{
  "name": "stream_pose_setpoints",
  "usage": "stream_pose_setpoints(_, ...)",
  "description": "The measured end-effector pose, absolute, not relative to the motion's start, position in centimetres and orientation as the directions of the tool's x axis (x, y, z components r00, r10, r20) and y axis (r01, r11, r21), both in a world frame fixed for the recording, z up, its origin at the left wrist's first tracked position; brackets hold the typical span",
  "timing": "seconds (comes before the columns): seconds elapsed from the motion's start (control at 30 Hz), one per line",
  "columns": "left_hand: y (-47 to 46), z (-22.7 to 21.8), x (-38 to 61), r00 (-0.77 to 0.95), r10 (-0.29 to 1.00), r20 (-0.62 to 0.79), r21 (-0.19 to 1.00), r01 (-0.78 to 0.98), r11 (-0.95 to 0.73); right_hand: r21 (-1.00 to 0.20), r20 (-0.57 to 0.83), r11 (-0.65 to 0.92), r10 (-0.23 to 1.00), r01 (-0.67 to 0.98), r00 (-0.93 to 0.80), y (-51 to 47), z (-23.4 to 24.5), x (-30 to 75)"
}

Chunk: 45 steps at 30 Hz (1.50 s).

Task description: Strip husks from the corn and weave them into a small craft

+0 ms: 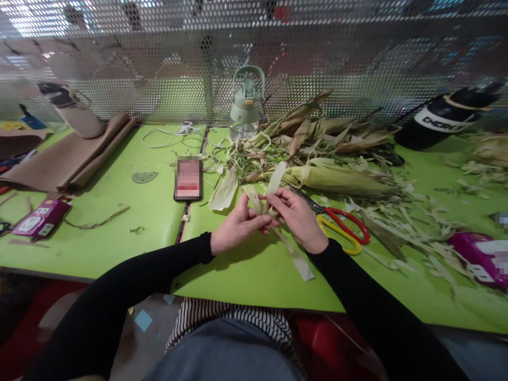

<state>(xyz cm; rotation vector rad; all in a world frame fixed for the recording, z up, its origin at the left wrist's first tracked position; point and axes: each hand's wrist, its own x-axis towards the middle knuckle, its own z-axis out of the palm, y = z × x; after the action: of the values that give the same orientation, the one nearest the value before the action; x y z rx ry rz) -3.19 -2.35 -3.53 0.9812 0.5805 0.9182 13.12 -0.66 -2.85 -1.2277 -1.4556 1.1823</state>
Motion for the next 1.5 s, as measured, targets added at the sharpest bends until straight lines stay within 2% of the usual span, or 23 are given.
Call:
stream_pose_setpoints(0.1,-2.2,-3.5,-3.4,0.523,0.852,0.021,0.897,-0.386,0.215,-0.971,0.038,0.066,0.992,0.229,-0.122,-0.7,-2.7,13.3)
stream_pose_setpoints(0.2,-1.6,-3.7,-3.7,0.424,0.905,0.029,0.893,-0.419,0.168,-0.882,0.15,0.151,0.988,0.446,-0.038,-1.0,-1.7,13.7)
stream_pose_setpoints(0.23,-1.2,-3.8,-3.9,0.361,0.932,0.024,0.89,-0.432,0.145,-0.833,0.163,0.175,0.984,0.524,-0.07,-1.1,-1.3,13.9)
stream_pose_setpoints(0.33,-0.2,-4.1,-4.5,0.244,0.97,0.026,0.896,-0.435,0.085,-0.719,0.041,0.225,0.958,0.657,-0.283,-1.3,-0.3,14.3)
stream_pose_setpoints(0.4,0.4,-4.1,-4.7,0.263,0.963,0.063,0.914,-0.404,0.051,-0.703,-0.001,0.214,0.953,0.678,-0.302,-1.3,0.2,14.6)
stream_pose_setpoints(0.5,0.7,-4.0,-4.8,0.295,0.949,0.113,0.947,-0.321,-0.013,-0.783,0.003,0.161,0.967,0.601,-0.256,-1.7,0.6,14.6)
stream_pose_setpoints(0.6,0.4,-3.7,-4.5,0.28,0.954,0.109,0.953,-0.304,-0.02,-0.851,-0.049,0.157,0.926,0.501,-0.374,-2.5,0.2,13.8)
stream_pose_setpoints(0.67,-0.1,-3.5,-4.1,0.296,0.951,0.089,0.93,-0.367,0.027,-0.818,-0.046,0.225,0.892,0.53,-0.45,-3.0,-0.6,12.6)
stream_pose_setpoints(0.77,-1.0,-3.3,-3.5,0.316,0.948,0.042,0.86,-0.494,0.127,-0.717,0.019,0.322,0.896,0.618,-0.444,-3.5,-2.1,11.1)
stream_pose_setpoints(0.97,-0.8,-3.3,-3.7,0.419,0.908,-0.021,0.757,-0.586,0.288,-0.714,0.038,0.382,0.858,0.586,-0.512,-3.2,-1.1,12.4)
stream_pose_setpoints(1.0,-0.7,-3.3,-3.8,0.441,0.897,-0.021,0.762,-0.574,0.3,-0.741,0.083,0.376,0.873,0.557,-0.48,-3.1,-0.6,12.9)
stream_pose_setpoints(1.1,-0.6,-3.4,-3.9,0.51,0.86,-0.021,0.805,-0.501,0.317,-0.755,0.327,0.371,0.928,0.541,-0.18,-2.9,0.6,13.8)
stream_pose_setpoints(1.17,-0.8,-3.6,-3.7,0.551,0.834,-0.007,0.848,-0.439,0.297,-0.744,0.381,0.347,0.922,0.571,-0.065,-2.7,0.7,13.7)
stream_pose_setpoints(1.27,-1.2,-4.1,-3.4,0.611,0.791,0.023,0.923,-0.316,0.218,-0.796,0.256,0.256,0.964,0.549,-0.077,-2.4,0.3,13.3)
stream_pose_setpoints(1.4,-1.3,-4.8,-3.1,0.615,0.788,-0.034,0.97,-0.171,0.175,-0.9,0.154,0.208,0.974,0.383,-0.168,-2.8,0.1,12.9)
stream_pose_setpoints(1.5,-1.2,-4.7,-3.0,0.539,0.84,-0.071,0.926,-0.278,0.256,-0.934,0.169,0.235,0.954,0.268,-0.247,-3.6,0.1,12.6)
